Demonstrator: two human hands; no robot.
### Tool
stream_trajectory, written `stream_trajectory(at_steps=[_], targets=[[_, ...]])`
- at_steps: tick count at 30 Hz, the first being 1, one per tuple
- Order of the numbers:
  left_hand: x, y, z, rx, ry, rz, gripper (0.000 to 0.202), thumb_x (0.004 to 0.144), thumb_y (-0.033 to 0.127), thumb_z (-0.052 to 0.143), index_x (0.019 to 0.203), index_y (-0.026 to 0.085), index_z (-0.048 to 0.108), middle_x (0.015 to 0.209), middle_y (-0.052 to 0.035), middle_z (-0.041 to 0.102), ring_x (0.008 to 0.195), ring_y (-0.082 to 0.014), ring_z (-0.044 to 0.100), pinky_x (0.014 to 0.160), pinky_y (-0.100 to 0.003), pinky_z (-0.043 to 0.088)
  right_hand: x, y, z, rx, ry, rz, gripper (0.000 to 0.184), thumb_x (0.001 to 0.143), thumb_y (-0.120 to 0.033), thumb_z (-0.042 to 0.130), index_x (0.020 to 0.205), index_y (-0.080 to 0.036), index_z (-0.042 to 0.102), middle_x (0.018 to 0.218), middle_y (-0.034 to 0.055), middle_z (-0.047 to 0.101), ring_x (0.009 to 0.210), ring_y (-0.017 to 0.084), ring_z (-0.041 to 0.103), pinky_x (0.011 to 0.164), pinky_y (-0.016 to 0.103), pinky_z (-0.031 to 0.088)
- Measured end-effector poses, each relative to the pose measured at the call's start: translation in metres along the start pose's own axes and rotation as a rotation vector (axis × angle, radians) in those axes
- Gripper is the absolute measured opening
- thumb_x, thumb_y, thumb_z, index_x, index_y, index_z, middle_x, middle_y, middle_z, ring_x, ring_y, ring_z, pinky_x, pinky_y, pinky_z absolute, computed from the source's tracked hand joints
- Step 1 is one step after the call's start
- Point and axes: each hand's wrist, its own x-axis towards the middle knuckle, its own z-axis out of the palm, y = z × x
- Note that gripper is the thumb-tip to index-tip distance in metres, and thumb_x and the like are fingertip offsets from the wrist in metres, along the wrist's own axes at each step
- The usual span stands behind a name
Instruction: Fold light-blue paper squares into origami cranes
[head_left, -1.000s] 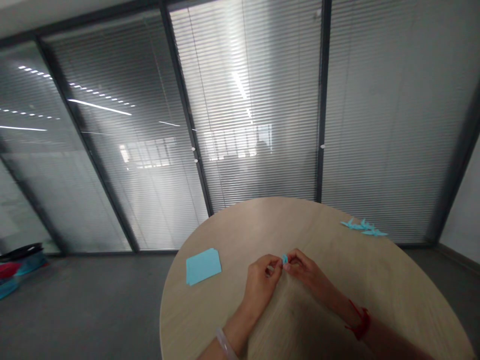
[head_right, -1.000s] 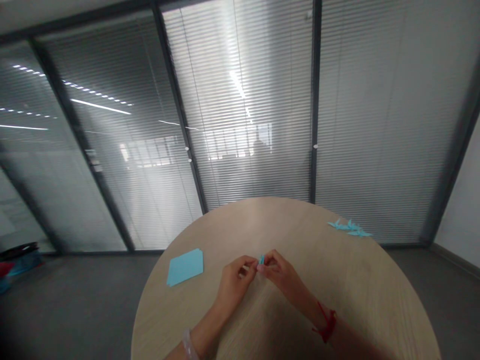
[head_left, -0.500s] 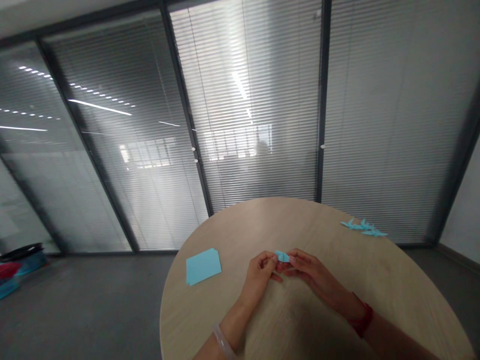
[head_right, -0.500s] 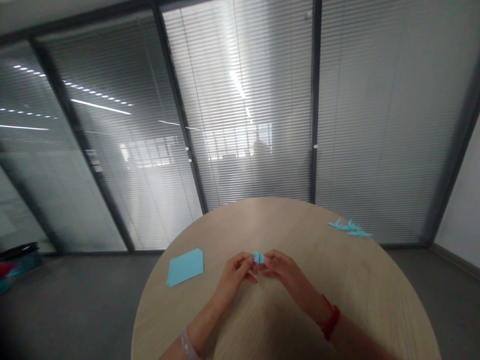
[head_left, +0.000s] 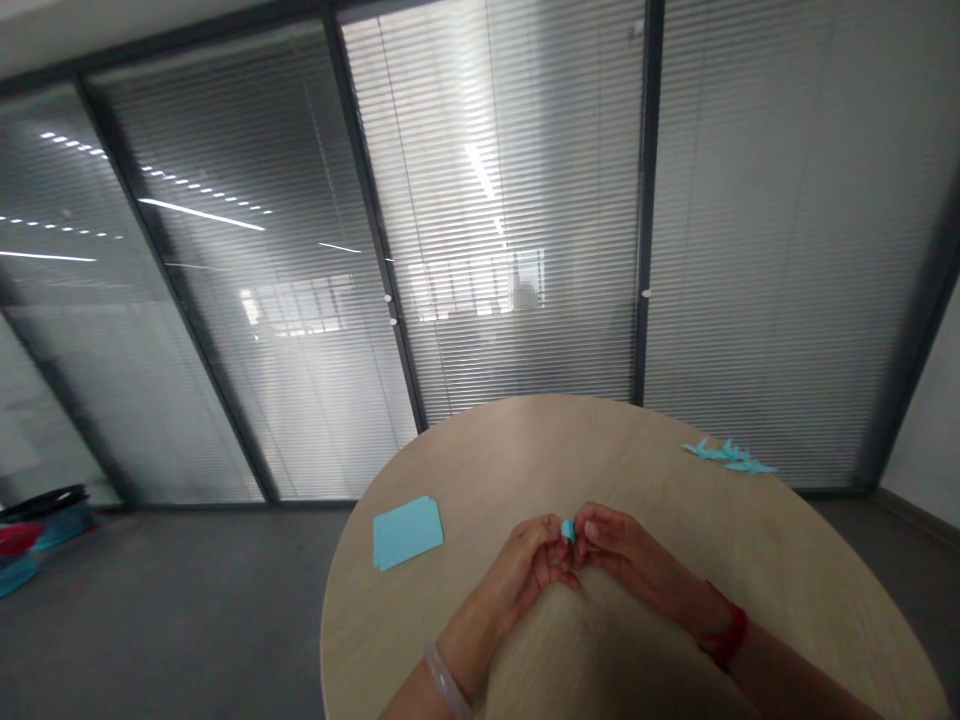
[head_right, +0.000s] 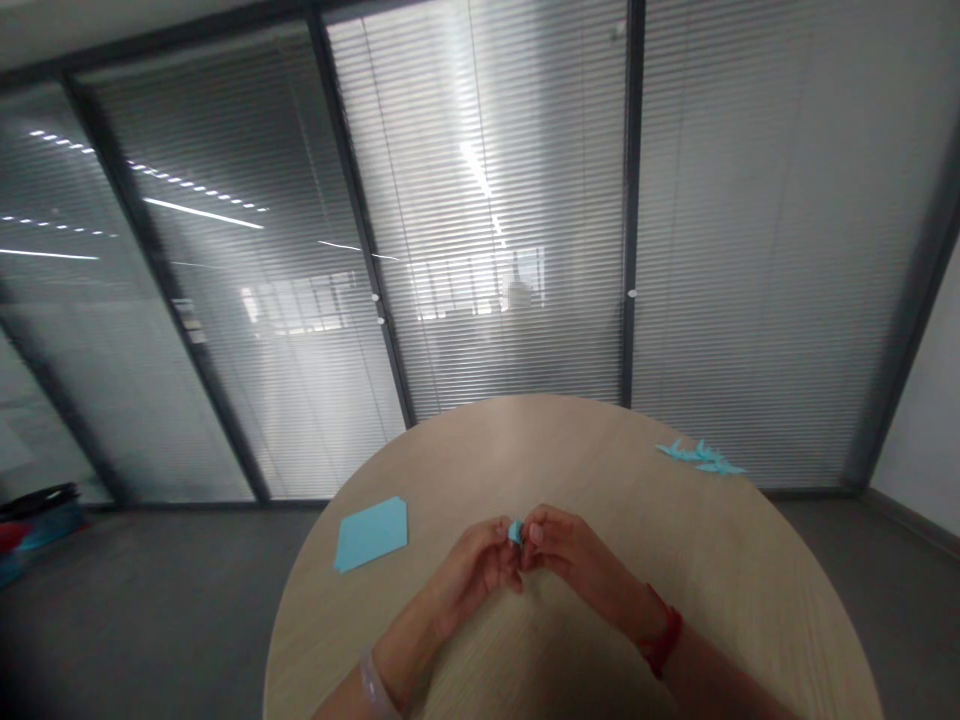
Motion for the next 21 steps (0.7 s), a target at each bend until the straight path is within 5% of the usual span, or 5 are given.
stream_trajectory(at_steps=[21], targets=[[-0.0025,-0.0010,0.0034,0.158,0.000,0.060,0.021,0.076,0.033,0.062,0.070,0.012,0.059,0.071,-0.0036,0.054,0.071,-0.0162,0.055,0.059,-0.027,0.049,0.0018,0.0022,-0.0003,-0.026,0.042,0.025,0.032,0.081,-0.049,0.061,0.076,-0.019,0.056,0.074,0.0015,0.057,0.070,0.016,0.054,0.065,0.029,0.046]])
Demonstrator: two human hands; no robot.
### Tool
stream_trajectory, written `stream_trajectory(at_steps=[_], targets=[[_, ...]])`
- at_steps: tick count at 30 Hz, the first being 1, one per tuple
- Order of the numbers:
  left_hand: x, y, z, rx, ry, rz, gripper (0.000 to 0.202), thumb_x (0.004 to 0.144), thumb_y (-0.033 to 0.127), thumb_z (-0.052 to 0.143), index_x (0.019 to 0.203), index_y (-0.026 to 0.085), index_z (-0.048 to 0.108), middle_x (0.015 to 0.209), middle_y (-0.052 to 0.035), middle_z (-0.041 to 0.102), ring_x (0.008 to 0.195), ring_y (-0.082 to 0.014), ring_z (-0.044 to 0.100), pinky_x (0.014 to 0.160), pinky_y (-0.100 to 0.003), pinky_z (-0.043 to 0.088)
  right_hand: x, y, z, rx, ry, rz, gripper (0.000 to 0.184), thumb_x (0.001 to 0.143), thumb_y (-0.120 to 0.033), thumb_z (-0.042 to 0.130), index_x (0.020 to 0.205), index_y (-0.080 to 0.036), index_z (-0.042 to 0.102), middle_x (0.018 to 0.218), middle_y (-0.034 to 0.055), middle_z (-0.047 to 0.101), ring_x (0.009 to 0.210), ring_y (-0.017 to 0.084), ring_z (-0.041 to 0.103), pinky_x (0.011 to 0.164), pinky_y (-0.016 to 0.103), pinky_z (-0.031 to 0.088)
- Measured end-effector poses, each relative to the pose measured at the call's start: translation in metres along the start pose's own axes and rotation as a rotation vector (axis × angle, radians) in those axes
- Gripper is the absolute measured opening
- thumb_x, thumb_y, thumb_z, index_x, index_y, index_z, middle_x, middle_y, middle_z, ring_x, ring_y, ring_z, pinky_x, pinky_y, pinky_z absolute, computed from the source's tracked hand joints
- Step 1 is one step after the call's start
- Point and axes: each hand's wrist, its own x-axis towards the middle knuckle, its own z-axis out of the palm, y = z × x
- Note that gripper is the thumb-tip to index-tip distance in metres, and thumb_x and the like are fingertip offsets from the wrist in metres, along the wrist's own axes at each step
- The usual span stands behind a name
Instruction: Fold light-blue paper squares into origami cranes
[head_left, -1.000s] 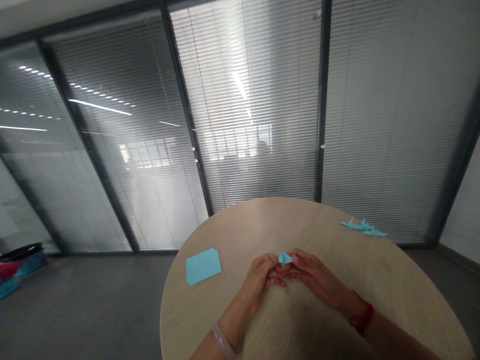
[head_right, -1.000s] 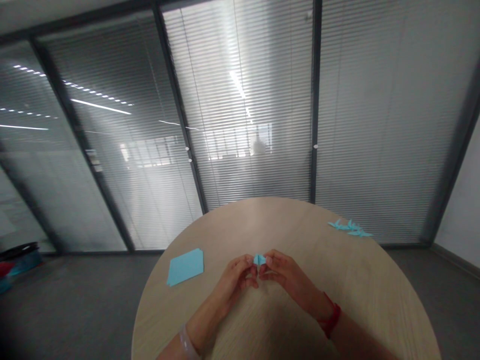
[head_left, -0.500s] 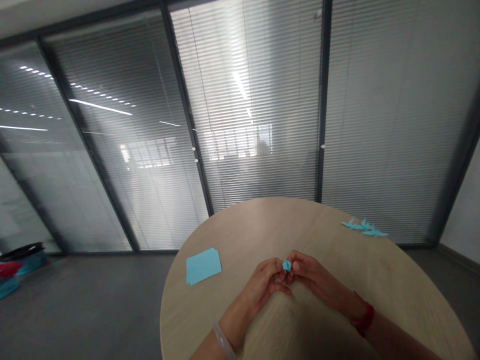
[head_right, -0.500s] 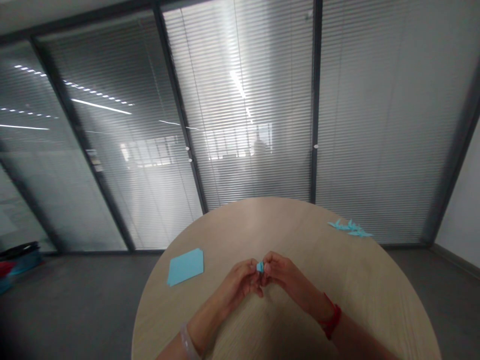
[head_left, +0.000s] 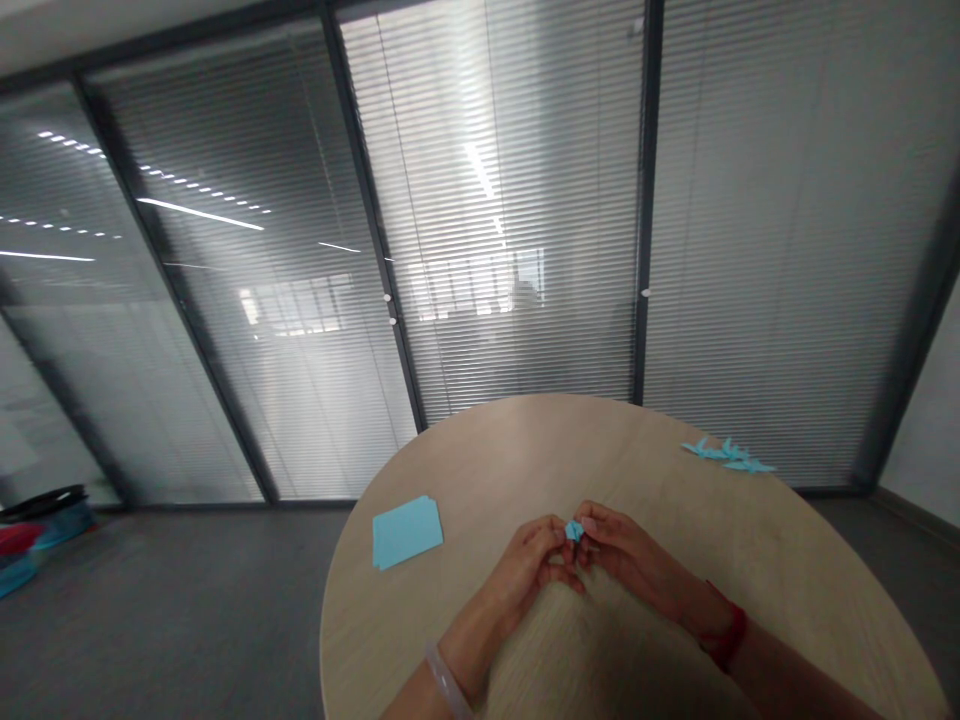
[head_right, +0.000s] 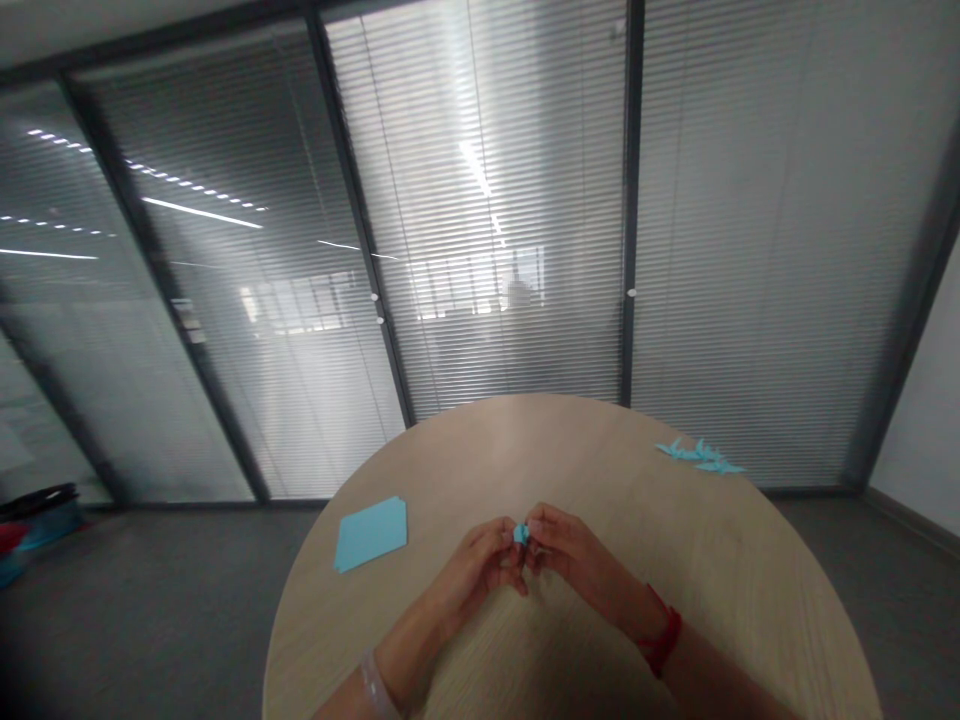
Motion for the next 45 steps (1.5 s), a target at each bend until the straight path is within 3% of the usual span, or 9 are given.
stream_trajectory(at_steps=[6,11,21,28,32,37,45], targets=[[0.004,-0.005,-0.005,-0.006,0.078,0.009,0.023,0.075,0.036,0.062,0.071,0.014,0.059,0.064,-0.0010,0.052,0.064,-0.0151,0.053,0.057,-0.028,0.050,0.000,-0.007,0.001,-0.136,0.109,-0.024,0.030,0.080,-0.046,0.063,0.069,-0.019,0.055,0.063,-0.0028,0.050,0.058,0.012,0.045,0.054,0.024,0.037],[0.005,-0.004,-0.010,-0.041,0.155,0.065,0.022,0.074,0.035,0.063,0.071,0.014,0.059,0.066,-0.0011,0.053,0.063,-0.0138,0.051,0.056,-0.026,0.049,0.000,-0.011,-0.001,-0.218,0.129,-0.116,0.025,0.081,-0.044,0.062,0.071,-0.021,0.061,0.078,0.0015,0.055,0.075,0.017,0.054,0.065,0.028,0.046],[0.007,-0.001,-0.011,-0.175,0.220,0.089,0.019,0.071,0.032,0.065,0.073,0.015,0.057,0.074,-0.0042,0.060,0.075,-0.0175,0.058,0.055,-0.025,0.049,0.006,0.001,-0.005,0.201,0.197,-0.066,0.020,0.077,-0.041,0.066,0.079,-0.022,0.061,0.092,0.0052,0.065,0.092,0.022,0.061,0.090,0.040,0.048],[0.007,-0.001,-0.010,-0.234,0.234,0.091,0.021,0.071,0.032,0.067,0.074,0.014,0.057,0.075,-0.0040,0.061,0.075,-0.0171,0.060,0.057,-0.024,0.049,0.007,-0.002,-0.003,0.124,0.272,-0.104,0.026,0.074,-0.046,0.068,0.073,-0.022,0.058,0.086,0.0041,0.064,0.090,0.022,0.061,0.091,0.040,0.048],[0.007,-0.002,-0.012,-0.104,0.254,0.081,0.026,0.073,0.039,0.066,0.075,0.015,0.056,0.076,-0.0051,0.063,0.078,-0.0196,0.062,0.058,-0.027,0.051,0.005,-0.009,-0.001,-0.051,0.267,-0.101,0.031,0.075,-0.052,0.065,0.075,-0.021,0.060,0.084,0.0046,0.065,0.088,0.022,0.062,0.088,0.037,0.049],[0.009,-0.006,-0.017,0.164,0.353,0.047,0.039,0.075,0.053,0.061,0.082,0.015,0.056,0.081,-0.0061,0.062,0.077,-0.0202,0.061,0.057,-0.030,0.053,0.007,-0.012,-0.004,-0.395,0.388,-0.067,0.035,0.071,-0.054,0.065,0.071,-0.019,0.059,0.073,0.0026,0.063,0.077,0.021,0.062,0.078,0.034,0.050],[0.016,-0.016,-0.024,0.409,0.301,0.081,0.044,0.074,0.058,0.059,0.083,0.015,0.054,0.078,-0.0041,0.057,0.066,-0.0162,0.058,0.049,-0.026,0.050,0.010,-0.005,-0.008,-0.511,0.357,-0.093,0.034,0.072,-0.052,0.061,0.070,-0.019,0.058,0.072,0.0028,0.062,0.072,0.019,0.060,0.070,0.031,0.046]])
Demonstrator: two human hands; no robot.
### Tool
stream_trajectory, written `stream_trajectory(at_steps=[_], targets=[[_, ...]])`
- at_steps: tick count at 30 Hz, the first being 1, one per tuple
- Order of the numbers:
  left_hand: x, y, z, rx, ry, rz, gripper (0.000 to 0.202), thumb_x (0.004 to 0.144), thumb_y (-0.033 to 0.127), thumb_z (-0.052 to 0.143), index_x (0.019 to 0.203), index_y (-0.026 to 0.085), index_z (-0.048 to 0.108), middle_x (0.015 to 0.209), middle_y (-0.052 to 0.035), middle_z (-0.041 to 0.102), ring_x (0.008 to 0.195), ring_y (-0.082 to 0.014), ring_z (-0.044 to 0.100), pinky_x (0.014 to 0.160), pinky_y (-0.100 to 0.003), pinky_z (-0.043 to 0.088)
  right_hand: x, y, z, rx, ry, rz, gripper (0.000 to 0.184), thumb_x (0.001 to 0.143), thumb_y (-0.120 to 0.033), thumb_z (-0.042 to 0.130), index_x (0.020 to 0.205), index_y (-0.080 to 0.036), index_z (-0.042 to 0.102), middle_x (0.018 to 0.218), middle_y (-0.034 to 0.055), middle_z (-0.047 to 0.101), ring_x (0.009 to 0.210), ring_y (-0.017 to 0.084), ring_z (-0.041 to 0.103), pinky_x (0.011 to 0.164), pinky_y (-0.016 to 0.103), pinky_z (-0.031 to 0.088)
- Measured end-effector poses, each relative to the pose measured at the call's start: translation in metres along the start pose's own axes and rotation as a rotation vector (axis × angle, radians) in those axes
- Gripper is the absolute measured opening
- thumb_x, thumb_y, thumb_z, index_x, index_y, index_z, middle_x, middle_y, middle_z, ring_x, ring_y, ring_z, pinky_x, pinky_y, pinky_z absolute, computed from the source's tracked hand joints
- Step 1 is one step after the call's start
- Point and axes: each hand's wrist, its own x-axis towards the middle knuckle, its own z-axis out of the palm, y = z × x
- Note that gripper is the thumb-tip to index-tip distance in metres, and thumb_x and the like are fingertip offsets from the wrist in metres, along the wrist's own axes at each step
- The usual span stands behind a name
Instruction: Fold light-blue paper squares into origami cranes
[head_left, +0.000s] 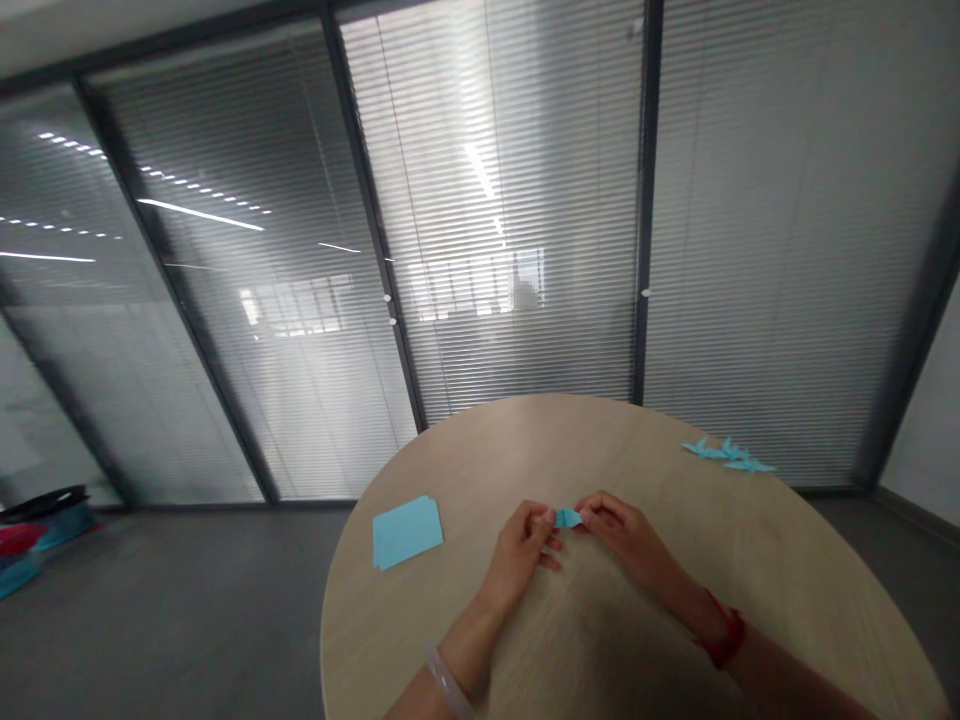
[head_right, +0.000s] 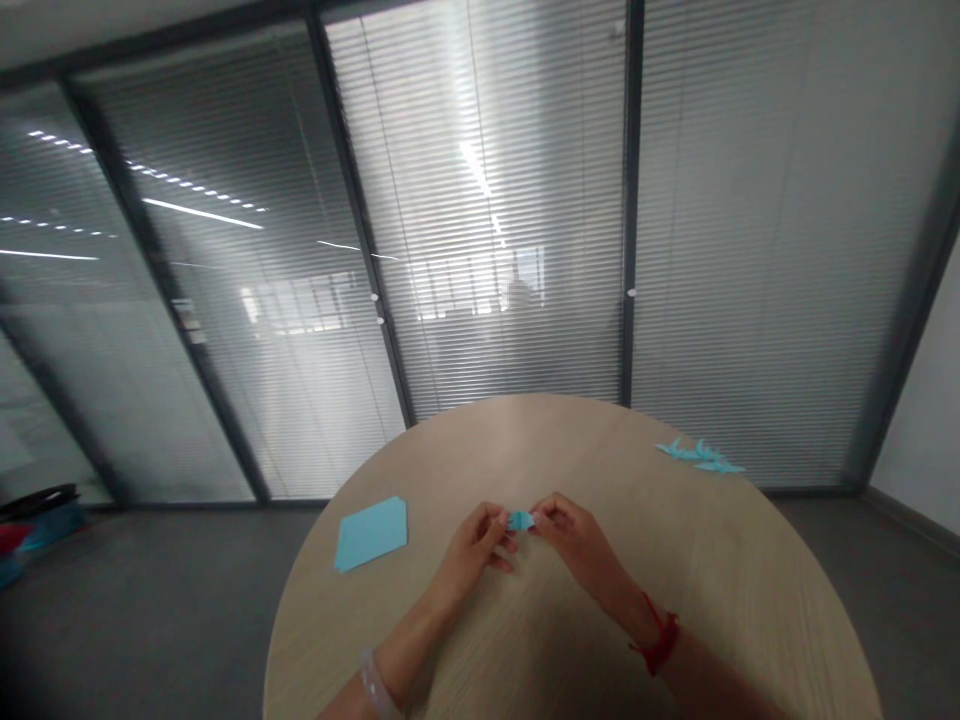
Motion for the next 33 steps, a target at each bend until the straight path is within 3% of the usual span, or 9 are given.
stream_trajectory(at_steps=[8,12,15,24,33], targets=[[-0.005,-0.002,0.000,0.335,-0.026,0.069,0.021,0.086,0.035,0.046,0.079,0.017,0.054,0.060,0.0010,0.055,0.051,-0.0133,0.052,0.051,-0.025,0.042,-0.003,0.017,0.007,-0.012,-0.041,0.004,0.023,0.076,-0.041,0.059,0.081,-0.021,0.051,0.076,0.0006,0.058,0.070,0.017,0.060,0.068,0.029,0.047],[-0.009,-0.002,0.002,0.641,0.013,0.201,0.019,0.088,0.029,0.043,0.078,0.018,0.055,0.068,-0.0020,0.058,0.062,-0.0159,0.054,0.060,-0.027,0.039,-0.006,0.021,0.012,-0.105,-0.037,0.016,0.027,0.077,-0.041,0.057,0.092,-0.021,0.046,0.086,0.0033,0.058,0.070,0.017,0.060,0.064,0.029,0.048],[-0.009,-0.002,0.002,0.780,0.026,0.248,0.018,0.089,0.026,0.042,0.079,0.018,0.055,0.075,-0.0042,0.059,0.069,-0.0175,0.053,0.064,-0.028,0.037,-0.007,0.022,0.012,-0.198,-0.067,0.034,0.029,0.079,-0.044,0.057,0.091,-0.021,0.045,0.083,0.0037,0.057,0.072,0.018,0.059,0.062,0.029,0.047],[-0.011,0.003,0.003,0.752,-0.028,0.248,0.023,0.093,0.028,0.035,0.082,0.018,0.053,0.076,-0.0039,0.058,0.071,-0.0174,0.054,0.066,-0.028,0.039,-0.005,0.025,0.005,-0.217,-0.299,0.061,0.036,0.088,-0.051,0.041,0.078,-0.018,0.052,0.066,0.0003,0.056,0.058,0.015,0.053,0.058,0.028,0.042],[-0.012,0.006,0.003,0.595,-0.084,0.181,0.029,0.093,0.039,0.037,0.076,0.019,0.049,0.064,0.0011,0.052,0.058,-0.0141,0.050,0.059,-0.026,0.038,-0.003,0.020,0.001,-0.156,-0.276,0.011,0.039,0.087,-0.051,0.048,0.065,-0.019,0.051,0.054,-0.0026,0.053,0.053,0.013,0.050,0.054,0.025,0.039]])
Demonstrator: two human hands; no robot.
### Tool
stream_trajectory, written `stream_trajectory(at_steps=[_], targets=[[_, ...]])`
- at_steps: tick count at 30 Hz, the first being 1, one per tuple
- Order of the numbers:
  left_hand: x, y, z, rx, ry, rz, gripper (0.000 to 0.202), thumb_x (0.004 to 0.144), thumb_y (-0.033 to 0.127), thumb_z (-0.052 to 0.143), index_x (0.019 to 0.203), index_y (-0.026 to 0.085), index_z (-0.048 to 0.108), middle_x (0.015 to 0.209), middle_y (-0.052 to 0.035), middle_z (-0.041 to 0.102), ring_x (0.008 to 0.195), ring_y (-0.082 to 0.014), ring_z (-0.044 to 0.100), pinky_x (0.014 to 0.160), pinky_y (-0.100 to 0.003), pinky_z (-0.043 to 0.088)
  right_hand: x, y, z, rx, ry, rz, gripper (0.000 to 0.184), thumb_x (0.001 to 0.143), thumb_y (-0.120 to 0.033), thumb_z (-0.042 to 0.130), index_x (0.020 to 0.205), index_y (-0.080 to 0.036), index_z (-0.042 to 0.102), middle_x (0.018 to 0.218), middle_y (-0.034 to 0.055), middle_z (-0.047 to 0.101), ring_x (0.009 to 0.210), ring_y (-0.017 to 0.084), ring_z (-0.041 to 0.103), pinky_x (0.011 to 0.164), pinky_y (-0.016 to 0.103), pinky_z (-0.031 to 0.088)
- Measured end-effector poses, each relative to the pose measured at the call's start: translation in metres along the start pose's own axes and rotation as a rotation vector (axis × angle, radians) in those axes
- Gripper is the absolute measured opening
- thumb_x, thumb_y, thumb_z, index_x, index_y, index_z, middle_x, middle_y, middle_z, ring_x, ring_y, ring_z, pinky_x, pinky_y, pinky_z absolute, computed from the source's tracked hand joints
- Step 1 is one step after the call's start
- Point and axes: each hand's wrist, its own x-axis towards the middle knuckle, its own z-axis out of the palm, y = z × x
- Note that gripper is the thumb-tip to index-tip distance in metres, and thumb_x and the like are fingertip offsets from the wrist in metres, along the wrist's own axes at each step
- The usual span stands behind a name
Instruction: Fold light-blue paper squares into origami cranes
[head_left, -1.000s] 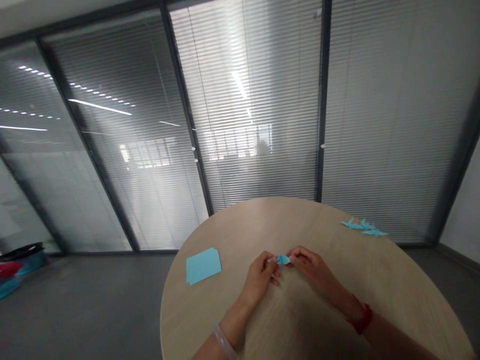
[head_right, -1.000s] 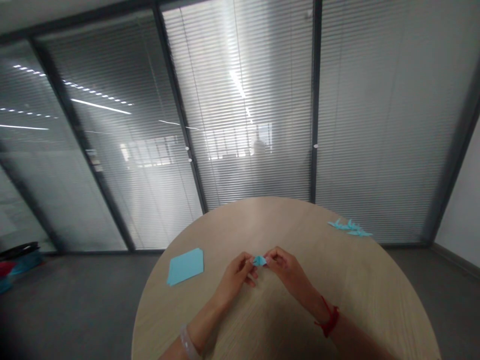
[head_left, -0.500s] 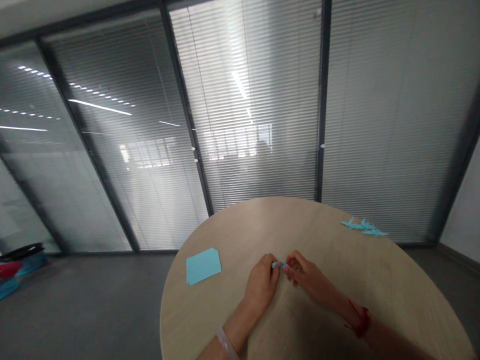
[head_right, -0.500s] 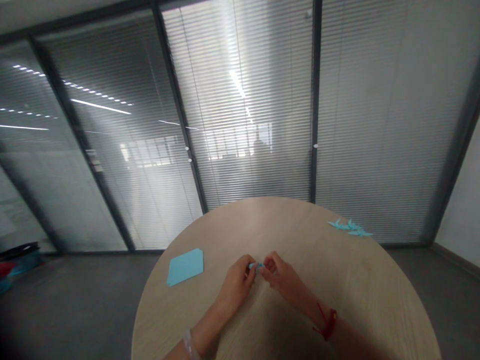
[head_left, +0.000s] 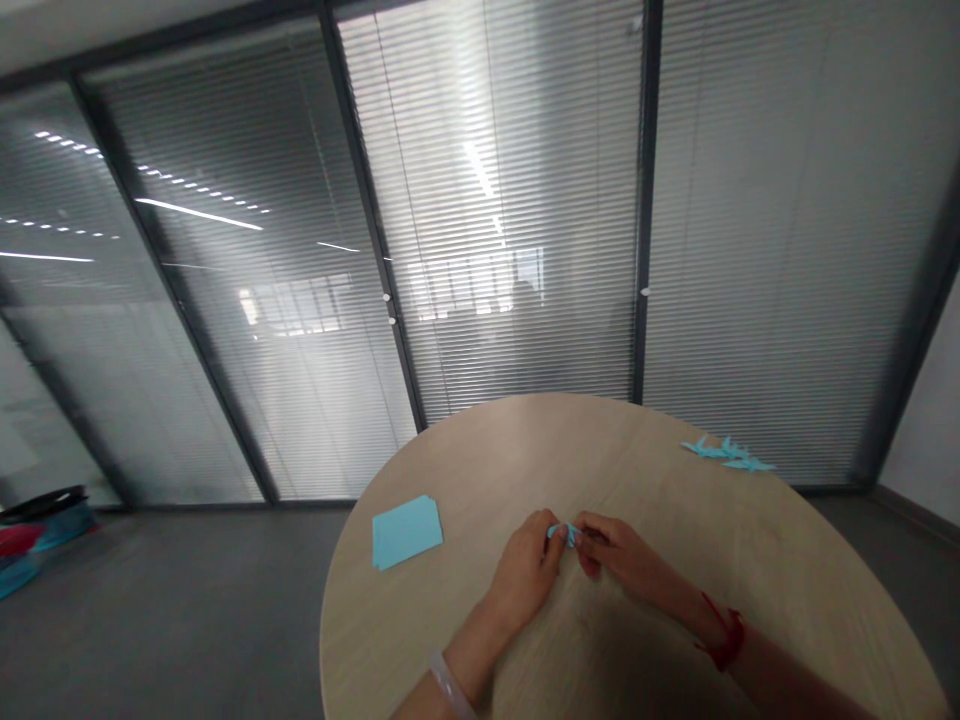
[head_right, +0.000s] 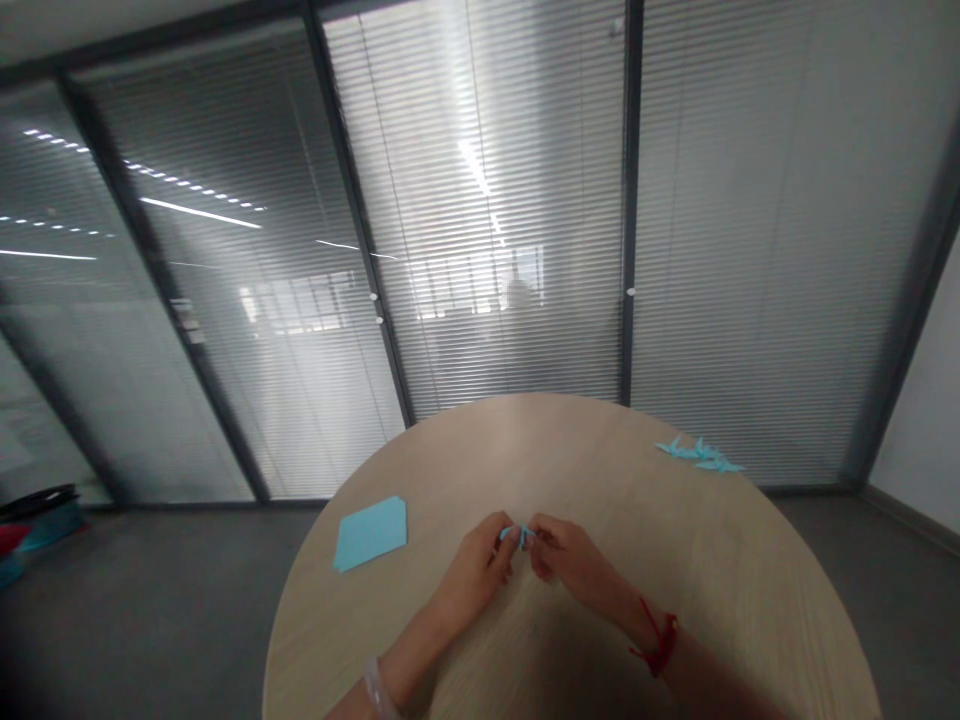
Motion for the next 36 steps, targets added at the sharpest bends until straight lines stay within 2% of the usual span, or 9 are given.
stream_trajectory(at_steps=[3,7,11,15,19,24,30,36], targets=[[0.002,0.000,-0.001,-0.225,-0.032,-0.001,0.034,0.092,0.047,0.039,0.075,0.019,0.049,0.058,0.0034,0.048,0.052,-0.0117,0.048,0.055,-0.025,0.038,-0.001,-0.005,-0.003,0.144,-0.026,-0.010,0.040,0.083,-0.054,0.054,0.065,-0.019,0.053,0.053,-0.0028,0.053,0.051,0.013,0.050,0.053,0.025,0.039],[0.003,0.004,-0.004,-0.660,-0.109,-0.076,0.041,0.081,0.057,0.054,0.074,0.018,0.049,0.060,0.0042,0.048,0.048,-0.0097,0.048,0.049,-0.023,0.040,-0.004,-0.016,-0.004,0.353,-0.074,-0.013,0.038,0.082,-0.052,0.059,0.069,-0.017,0.059,0.060,-0.0016,0.056,0.056,0.013,0.053,0.057,0.026,0.042],[0.001,0.009,-0.004,-1.008,-0.190,-0.131,0.037,0.078,0.050,0.065,0.072,0.017,0.049,0.061,0.0038,0.049,0.048,-0.0081,0.048,0.046,-0.021,0.041,-0.007,-0.023,-0.002,0.594,-0.177,-0.034,0.035,0.081,-0.050,0.062,0.072,-0.016,0.061,0.062,-0.0007,0.057,0.061,0.015,0.058,0.063,0.029,0.045],[-0.002,0.008,-0.001,-1.221,-0.259,-0.145,0.033,0.077,0.042,0.070,0.072,0.016,0.049,0.060,0.0033,0.051,0.047,-0.0076,0.048,0.044,-0.019,0.041,-0.010,-0.025,0.000,0.691,-0.200,-0.035,0.035,0.079,-0.050,0.066,0.071,-0.016,0.062,0.056,-0.0029,0.054,0.056,0.013,0.054,0.064,0.029,0.045],[-0.003,0.007,0.000,-1.285,-0.326,-0.160,0.033,0.076,0.041,0.071,0.073,0.016,0.050,0.061,0.0024,0.054,0.046,-0.0077,0.050,0.042,-0.019,0.041,-0.012,-0.021,-0.001,0.689,-0.193,-0.004,0.037,0.076,-0.051,0.069,0.072,-0.015,0.064,0.053,-0.0043,0.051,0.052,0.011,0.049,0.058,0.025,0.040],[-0.004,0.011,-0.004,-1.290,-0.348,-0.160,0.033,0.074,0.040,0.074,0.073,0.015,0.053,0.062,0.0019,0.053,0.046,-0.0074,0.049,0.042,-0.019,0.040,-0.014,-0.022,-0.004,0.698,-0.220,-0.013,0.039,0.075,-0.053,0.069,0.074,-0.014,0.065,0.056,-0.0022,0.055,0.055,0.012,0.052,0.059,0.026,0.040],[-0.005,0.013,-0.010,-1.265,-0.306,-0.153,0.034,0.070,0.042,0.076,0.071,0.013,0.058,0.061,0.0017,0.053,0.048,-0.0070,0.048,0.048,-0.020,0.039,-0.016,-0.027,-0.006,0.735,-0.172,-0.001,0.034,0.071,-0.048,0.074,0.069,-0.015,0.067,0.060,0.0006,0.062,0.055,0.012,0.055,0.060,0.026,0.043],[-0.006,0.004,-0.007,-1.219,-0.288,-0.152,0.040,0.065,0.046,0.079,0.064,0.012,0.057,0.056,-0.0003,0.056,0.046,-0.0066,0.048,0.048,-0.020,0.037,-0.015,-0.022,-0.005,0.780,-0.193,-0.003,0.038,0.067,-0.052,0.076,0.067,-0.016,0.064,0.056,-0.0009,0.061,0.052,0.012,0.057,0.059,0.027,0.046]])
